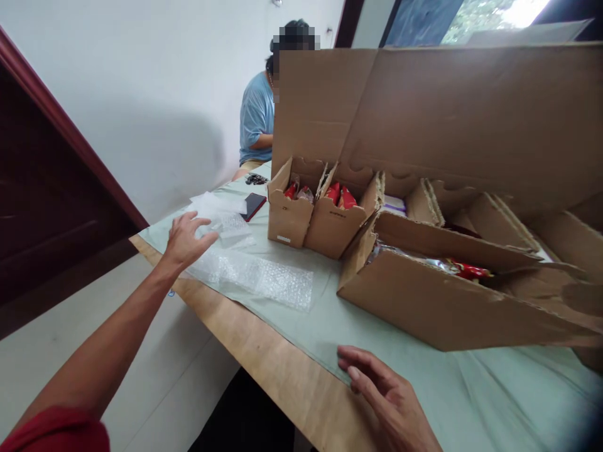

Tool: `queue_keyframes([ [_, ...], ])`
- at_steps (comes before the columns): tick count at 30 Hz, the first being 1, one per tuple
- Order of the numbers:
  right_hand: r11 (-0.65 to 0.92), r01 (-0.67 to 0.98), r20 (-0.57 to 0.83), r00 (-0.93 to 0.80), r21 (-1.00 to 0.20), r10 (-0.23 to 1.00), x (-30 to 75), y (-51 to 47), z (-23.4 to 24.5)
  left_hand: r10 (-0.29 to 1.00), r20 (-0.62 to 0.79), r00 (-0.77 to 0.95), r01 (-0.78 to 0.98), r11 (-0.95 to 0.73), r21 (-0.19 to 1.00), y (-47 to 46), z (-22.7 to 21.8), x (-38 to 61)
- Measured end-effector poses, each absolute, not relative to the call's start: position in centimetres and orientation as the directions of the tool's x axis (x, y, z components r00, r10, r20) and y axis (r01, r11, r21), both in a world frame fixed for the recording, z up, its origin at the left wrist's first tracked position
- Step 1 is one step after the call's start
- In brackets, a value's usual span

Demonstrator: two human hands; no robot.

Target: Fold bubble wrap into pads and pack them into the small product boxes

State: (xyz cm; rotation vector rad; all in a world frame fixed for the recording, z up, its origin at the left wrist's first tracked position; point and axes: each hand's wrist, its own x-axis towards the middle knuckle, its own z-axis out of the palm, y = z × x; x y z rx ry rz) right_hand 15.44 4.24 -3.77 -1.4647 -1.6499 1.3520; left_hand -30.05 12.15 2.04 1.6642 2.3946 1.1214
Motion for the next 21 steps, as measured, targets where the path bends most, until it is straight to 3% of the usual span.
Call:
queue_keyframes([
  [5,-0.104,0.366,-0.211,-0.268,-0.925,0.940,15.7,4.2,-4.3,0.775,0.271,-0.571,0.670,0.250,0.699,17.7,1.6,-27.8],
  [12,-0.057,0.359,-0.172,-0.295,-0.932,0.940,15.5,4.0,-3.7,0.748,0.332,-0.575,0.478,-0.023,0.878,17.6,4.4,-27.2],
  [21,0.033,0.383,-0.093,-0.307,-0.923,0.947,15.3,3.7,-3.5,0.742,0.342,-0.576,0.332,-0.170,0.928,15.0,5.2,-25.1],
])
